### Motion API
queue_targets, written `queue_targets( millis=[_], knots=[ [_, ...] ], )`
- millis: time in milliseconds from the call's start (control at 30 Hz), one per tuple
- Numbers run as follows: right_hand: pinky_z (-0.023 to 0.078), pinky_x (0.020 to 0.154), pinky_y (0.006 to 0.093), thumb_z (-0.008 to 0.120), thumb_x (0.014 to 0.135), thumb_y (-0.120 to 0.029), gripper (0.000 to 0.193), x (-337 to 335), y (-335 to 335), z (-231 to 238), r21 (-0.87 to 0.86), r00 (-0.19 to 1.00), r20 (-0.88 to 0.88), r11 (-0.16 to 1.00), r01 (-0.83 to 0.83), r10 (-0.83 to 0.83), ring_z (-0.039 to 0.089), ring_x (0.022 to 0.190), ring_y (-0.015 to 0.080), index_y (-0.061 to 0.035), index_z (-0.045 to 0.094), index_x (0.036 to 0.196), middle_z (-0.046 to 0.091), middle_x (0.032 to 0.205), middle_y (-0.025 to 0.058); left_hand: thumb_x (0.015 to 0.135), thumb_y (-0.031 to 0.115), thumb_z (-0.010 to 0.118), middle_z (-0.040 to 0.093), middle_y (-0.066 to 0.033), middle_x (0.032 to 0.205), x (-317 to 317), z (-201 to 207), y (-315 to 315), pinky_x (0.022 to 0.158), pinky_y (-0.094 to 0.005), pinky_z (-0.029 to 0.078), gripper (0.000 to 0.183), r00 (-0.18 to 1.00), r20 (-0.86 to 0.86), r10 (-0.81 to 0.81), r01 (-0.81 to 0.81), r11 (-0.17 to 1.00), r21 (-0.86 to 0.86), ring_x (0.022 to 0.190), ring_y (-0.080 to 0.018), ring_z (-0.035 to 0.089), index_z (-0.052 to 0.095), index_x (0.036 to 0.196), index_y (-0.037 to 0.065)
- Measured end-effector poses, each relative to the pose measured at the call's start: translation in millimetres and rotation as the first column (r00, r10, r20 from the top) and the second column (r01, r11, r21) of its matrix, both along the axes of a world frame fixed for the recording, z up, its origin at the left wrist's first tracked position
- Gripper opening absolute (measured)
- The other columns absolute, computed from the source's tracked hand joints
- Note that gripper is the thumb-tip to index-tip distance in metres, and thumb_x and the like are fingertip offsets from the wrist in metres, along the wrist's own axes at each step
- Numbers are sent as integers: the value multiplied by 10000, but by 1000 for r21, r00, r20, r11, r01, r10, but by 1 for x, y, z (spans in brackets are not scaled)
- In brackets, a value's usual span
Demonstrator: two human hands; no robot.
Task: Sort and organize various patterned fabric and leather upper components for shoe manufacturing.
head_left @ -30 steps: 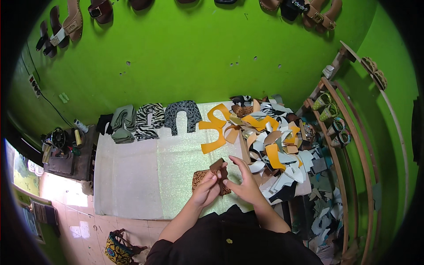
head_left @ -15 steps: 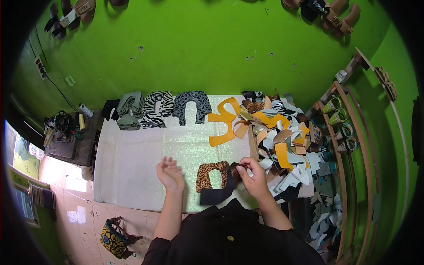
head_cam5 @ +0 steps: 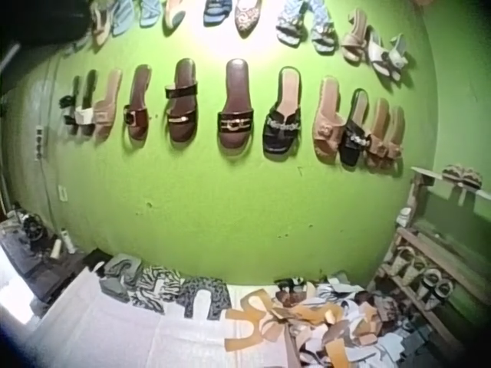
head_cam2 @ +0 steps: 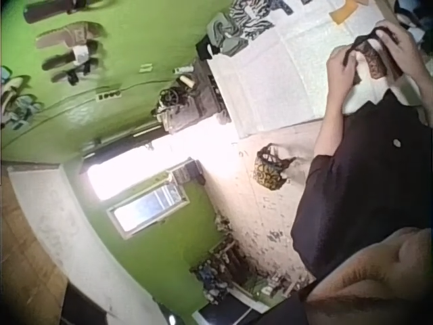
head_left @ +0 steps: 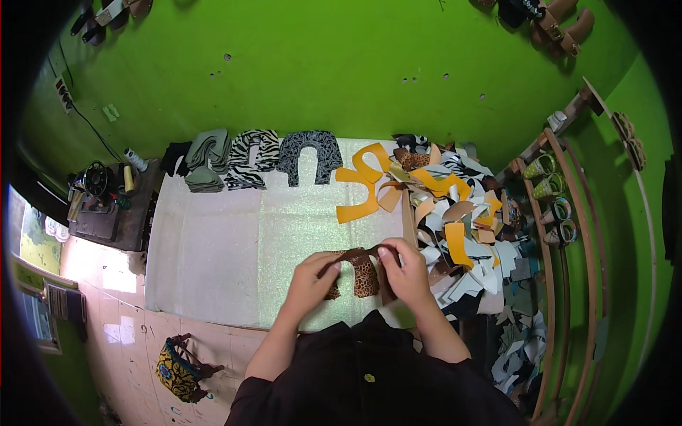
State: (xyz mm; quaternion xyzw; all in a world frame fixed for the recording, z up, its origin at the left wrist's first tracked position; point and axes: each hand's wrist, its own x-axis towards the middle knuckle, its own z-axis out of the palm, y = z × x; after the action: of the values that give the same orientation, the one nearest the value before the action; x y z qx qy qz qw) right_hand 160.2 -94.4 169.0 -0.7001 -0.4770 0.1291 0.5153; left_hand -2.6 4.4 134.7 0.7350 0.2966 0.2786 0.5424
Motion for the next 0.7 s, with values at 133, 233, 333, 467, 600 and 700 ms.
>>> queue_targets(
  millis=[133,233,333,467,600,700],
  knots=[
    [427,559,241,552,881,-141,157,8,7,-46,-90,971,-228,994,57,-76,533,592,79,-1,547,952,575,661,81,896,162,549,596,-23,760,-4,-33,14,629,-250,450,227,999,42,26,-7,915,-403,696,-84,540,606,995,-34],
    [429,544,286,555,877,-207,190,9,13,-85,-379,970,-228,926,-8,-85,557,538,158,-44,561,975,583,619,111,896,202,547,605,-54,731,1,-88,15,613,-271,452,240,995,-9,100,-94,898,-430,644,-126,553,594,986,-15],
    [471,610,345,577,853,-223,229,15,18,-126,-452,992,-123,892,-26,-33,625,655,267,-58,572,1010,634,737,146,882,331,503,609,-235,795,7,-114,8,672,-418,465,320,888,-435,151,-200,977,-68,746,-397,596,583,975,35],
    [428,534,323,616,828,-217,224,27,20,-162,-433,997,-70,900,-43,15,554,554,195,-34,570,948,575,630,98,891,367,450,617,-230,817,14,-127,3,681,-464,460,348,782,-600,168,-192,981,24,791,-404,599,569,1028,69],
    [475,652,356,619,818,-210,250,35,28,-153,-520,976,-203,836,-175,78,637,736,280,-46,545,992,644,788,138,885,358,472,622,-213,798,12,-129,3,662,-449,465,323,792,-583,183,-187,981,54,763,-389,604,587,1008,82],
    [466,647,353,637,805,-216,271,42,33,-152,-507,964,-222,827,-244,148,631,724,262,-42,529,982,634,769,128,880,351,492,626,-193,782,9,-127,0,641,-431,467,303,828,-506,242,-263,964,33,734,-373,606,602,971,83]
  ],
)
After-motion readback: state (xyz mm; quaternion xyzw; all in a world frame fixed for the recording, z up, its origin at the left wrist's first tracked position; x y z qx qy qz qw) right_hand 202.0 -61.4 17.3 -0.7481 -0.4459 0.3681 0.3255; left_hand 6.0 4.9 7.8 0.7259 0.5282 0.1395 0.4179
